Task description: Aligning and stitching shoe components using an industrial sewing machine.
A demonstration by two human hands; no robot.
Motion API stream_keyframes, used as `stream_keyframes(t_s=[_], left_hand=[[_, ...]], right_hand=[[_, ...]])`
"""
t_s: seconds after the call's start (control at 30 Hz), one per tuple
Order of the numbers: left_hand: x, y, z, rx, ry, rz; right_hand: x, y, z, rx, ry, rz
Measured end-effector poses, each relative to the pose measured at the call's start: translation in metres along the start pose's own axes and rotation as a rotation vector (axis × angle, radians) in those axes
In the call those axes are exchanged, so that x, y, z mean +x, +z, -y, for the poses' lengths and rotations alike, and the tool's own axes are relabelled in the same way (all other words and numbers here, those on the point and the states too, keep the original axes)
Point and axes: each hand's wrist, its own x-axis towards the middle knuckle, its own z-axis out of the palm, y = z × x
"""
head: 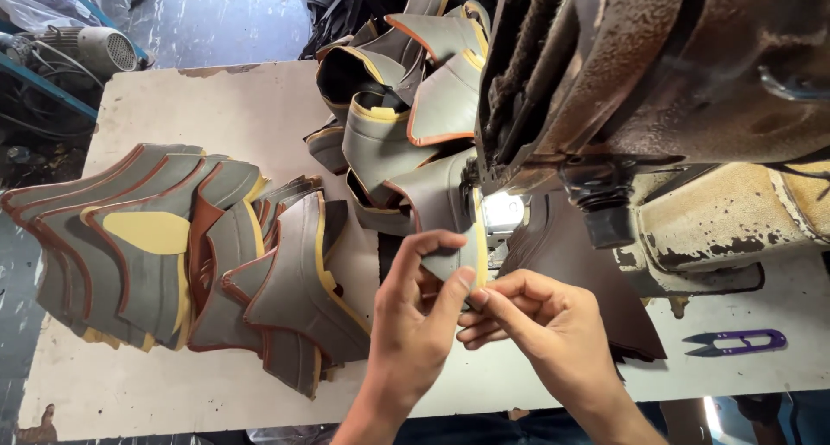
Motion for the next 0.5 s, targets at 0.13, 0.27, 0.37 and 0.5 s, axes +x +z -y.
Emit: stream_keyframes(t_s=[0.13,0.27,0.37,0.5], left_hand=[[0.009,0.002,-0.001,-0.041,0.017,-0.001],[0.017,0.005,-0.005,-0.159,-0.086,-0.005],[0.024,0.004,-0.006,-0.273,-0.064,0.037],[0.043,0.003,-0.017,-0.315,-0.060,0.029]], right_hand=[[0.004,0.003,0.005,0.001,-0.017,-0.014],[0.001,-0.001,0.012,-0.090,-0.063,-0.057],[-0.016,-0.031,0.025,-0.398,-0.103,-0.188],[-0.035,-0.151,-0.029,-0.645,-0.317,-0.486]])
